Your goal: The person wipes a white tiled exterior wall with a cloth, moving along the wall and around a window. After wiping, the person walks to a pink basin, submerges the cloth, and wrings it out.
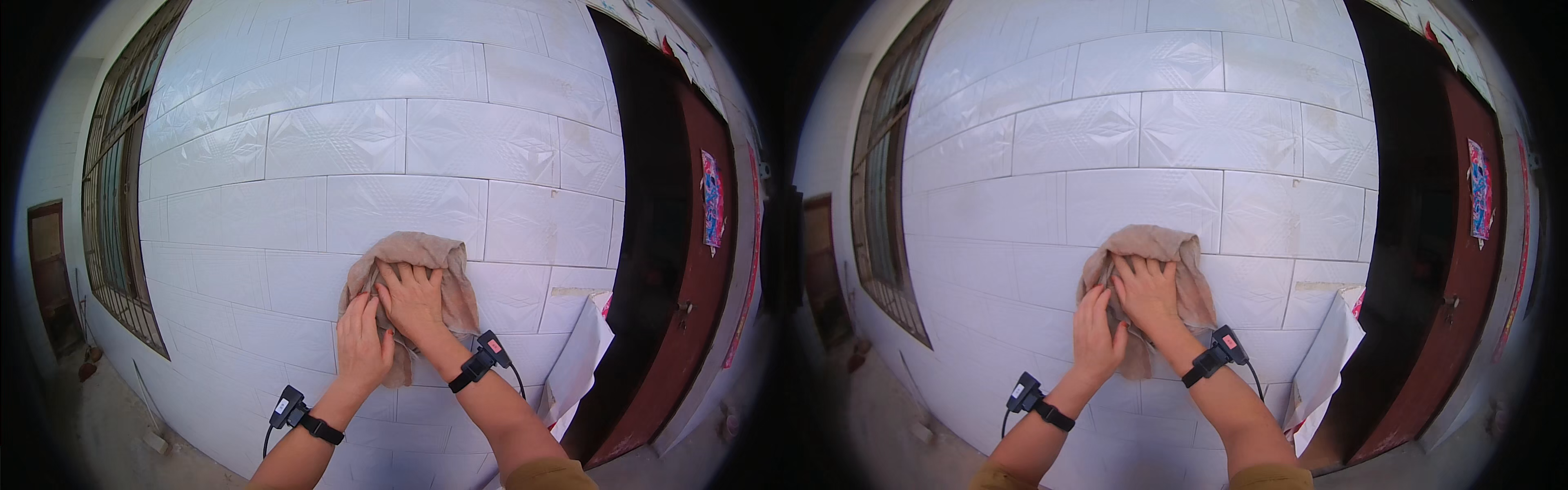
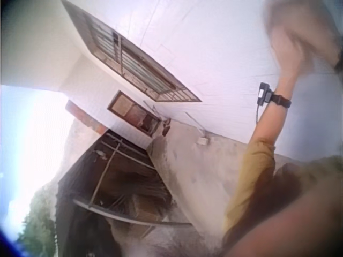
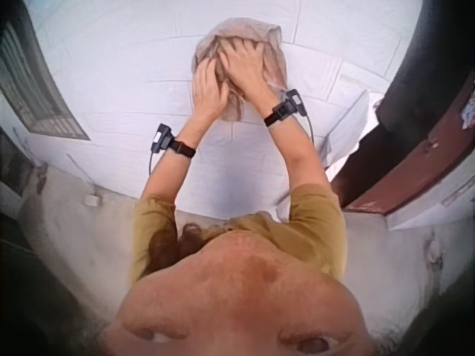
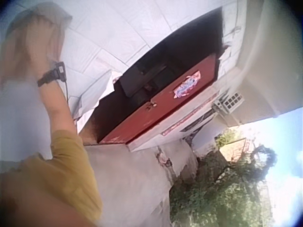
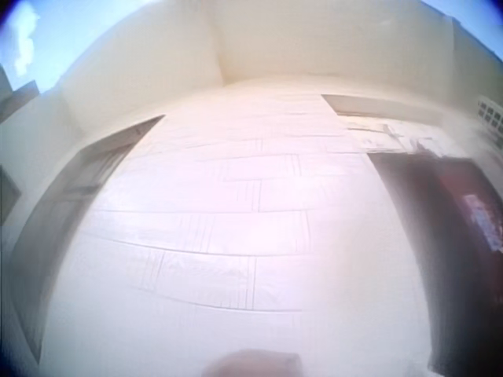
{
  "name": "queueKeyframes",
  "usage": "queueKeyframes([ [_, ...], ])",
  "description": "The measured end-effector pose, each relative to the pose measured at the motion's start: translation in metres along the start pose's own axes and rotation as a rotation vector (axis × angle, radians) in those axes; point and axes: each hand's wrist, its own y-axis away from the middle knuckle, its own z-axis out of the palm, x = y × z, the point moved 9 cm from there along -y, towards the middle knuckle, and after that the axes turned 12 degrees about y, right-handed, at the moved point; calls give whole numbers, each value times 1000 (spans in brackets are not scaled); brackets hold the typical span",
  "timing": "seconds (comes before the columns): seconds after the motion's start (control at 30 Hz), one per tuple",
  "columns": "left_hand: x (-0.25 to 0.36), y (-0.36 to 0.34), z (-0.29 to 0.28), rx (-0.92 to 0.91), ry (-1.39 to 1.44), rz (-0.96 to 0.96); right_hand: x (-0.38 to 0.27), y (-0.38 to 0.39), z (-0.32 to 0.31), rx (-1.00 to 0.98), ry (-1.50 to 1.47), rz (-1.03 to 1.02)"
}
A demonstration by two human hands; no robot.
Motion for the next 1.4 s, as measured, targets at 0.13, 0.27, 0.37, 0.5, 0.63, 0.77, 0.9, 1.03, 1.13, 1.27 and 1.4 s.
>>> queueKeyframes([
  [0.13,6,-17,15,-67,-114,10,12,-12,-6,51,101,-14],
  [0.27,16,-51,44,-143,-193,104,65,-26,-15,34,194,124],
  [0.37,35,-85,77,-171,-107,156,113,-39,-29,61,348,214],
  [0.5,65,-136,106,-79,-107,347,171,-60,-33,194,545,318],
  [0.63,51,-182,97,-11,-193,455,196,-102,-1,229,614,332],
  [0.77,-26,-211,32,75,-272,427,117,-184,20,132,547,314],
  [0.9,-178,-220,-84,173,-304,350,-73,-284,75,88,551,272],
  [1.03,-252,-233,-145,302,-314,303,-131,-343,115,279,545,40],
  [1.13,-240,-233,-152,311,-339,300,-145,-345,98,356,593,41],
  [1.27,-424,-123,-331,312,-384,156,-451,-339,141,276,460,-167],
  [1.4,-725,56,-576,286,-459,-76,-874,-330,304,335,180,-411],
])
